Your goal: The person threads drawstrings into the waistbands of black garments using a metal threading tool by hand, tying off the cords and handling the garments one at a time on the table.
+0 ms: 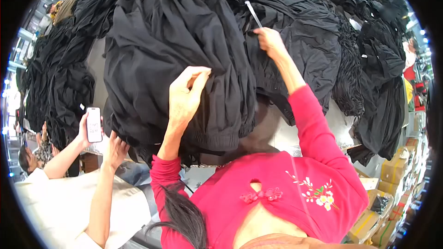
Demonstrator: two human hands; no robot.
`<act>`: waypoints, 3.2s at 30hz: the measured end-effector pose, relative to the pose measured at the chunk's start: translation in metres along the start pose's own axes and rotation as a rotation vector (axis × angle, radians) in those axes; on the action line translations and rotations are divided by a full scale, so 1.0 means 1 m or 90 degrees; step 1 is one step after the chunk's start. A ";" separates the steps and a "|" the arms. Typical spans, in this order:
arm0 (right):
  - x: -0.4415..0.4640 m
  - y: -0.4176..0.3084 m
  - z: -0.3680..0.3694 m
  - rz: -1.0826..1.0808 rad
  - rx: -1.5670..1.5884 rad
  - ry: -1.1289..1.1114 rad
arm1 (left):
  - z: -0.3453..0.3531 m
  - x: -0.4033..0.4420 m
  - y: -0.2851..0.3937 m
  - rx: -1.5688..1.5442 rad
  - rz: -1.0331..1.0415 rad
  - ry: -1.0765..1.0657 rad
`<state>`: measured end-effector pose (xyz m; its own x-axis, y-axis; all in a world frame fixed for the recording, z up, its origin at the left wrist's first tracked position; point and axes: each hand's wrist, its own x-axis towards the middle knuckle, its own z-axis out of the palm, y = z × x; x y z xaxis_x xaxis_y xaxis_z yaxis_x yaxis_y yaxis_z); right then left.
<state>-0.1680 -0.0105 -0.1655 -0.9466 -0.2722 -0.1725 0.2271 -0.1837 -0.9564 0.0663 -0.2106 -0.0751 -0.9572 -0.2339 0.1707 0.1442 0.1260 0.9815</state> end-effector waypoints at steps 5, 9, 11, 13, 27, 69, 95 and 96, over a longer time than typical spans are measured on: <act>-0.121 0.008 -0.056 -0.108 -0.571 0.106 | 0.027 -0.001 0.078 -0.413 0.296 -0.246; -0.192 -0.021 -0.080 -0.331 -0.699 0.063 | 0.051 -0.009 0.139 -0.352 0.257 -0.213; -0.244 -0.095 -0.046 -0.289 -0.428 0.035 | 0.063 -0.013 0.142 -0.341 0.291 -0.245; -0.290 -0.147 -0.021 -0.463 -0.242 -0.018 | 0.072 -0.020 0.145 -0.330 0.321 -0.275; -0.354 -0.241 -0.048 -0.837 -0.247 0.019 | 0.047 -0.023 0.206 -0.166 0.748 -0.196; -0.161 -0.050 0.048 -0.068 0.020 -0.180 | -0.195 0.134 0.010 0.048 0.294 0.130; -0.272 0.050 -0.222 -0.044 -0.178 0.659 | -0.161 0.134 -0.063 0.595 0.146 0.232; -0.273 0.041 -0.218 -0.050 -0.172 0.641 | -0.162 0.133 -0.062 0.606 0.218 0.289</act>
<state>0.0499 0.2619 -0.2090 -0.7378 0.6666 -0.1065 0.2158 0.0834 -0.9729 -0.0295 -0.4053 -0.0990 -0.6941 -0.3521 0.6279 -0.0545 0.8954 0.4419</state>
